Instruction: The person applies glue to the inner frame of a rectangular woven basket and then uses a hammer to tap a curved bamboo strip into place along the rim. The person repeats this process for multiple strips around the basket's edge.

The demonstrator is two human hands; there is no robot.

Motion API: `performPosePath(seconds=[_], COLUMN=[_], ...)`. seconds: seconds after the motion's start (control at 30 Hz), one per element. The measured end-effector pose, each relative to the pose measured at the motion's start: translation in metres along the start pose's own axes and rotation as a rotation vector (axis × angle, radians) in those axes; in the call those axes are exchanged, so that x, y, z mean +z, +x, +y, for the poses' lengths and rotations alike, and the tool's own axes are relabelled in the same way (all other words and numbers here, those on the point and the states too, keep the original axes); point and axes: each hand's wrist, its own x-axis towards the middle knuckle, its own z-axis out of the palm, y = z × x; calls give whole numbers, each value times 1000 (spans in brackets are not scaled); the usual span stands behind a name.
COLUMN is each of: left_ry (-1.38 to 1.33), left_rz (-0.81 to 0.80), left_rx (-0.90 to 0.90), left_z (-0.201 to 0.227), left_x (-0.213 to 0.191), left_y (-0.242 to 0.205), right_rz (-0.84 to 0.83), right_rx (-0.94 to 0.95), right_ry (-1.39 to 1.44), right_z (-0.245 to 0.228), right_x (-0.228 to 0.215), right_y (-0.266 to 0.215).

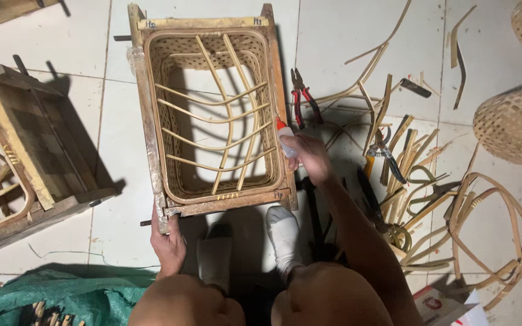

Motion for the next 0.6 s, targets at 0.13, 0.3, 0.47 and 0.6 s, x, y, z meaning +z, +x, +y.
performPosePath(seconds=[0.13,0.3,0.47,0.6], left_ry=[15,3,89,20], left_rz=[-16,-30,-9,-29], left_rx=[19,-38,11,108], left_z=[8,12,13,18], left_x=[-3,-2,-3,-2], left_y=[-1,2,0,2], right_rz=[-19,-55,23,22], right_rx=[-14,-100,-31,-13], right_ry=[4,-72,-79,-97], right_z=[3,22,37,33], right_x=[0,-6,-3,-3], right_y=[-2,-33,-61,-58])
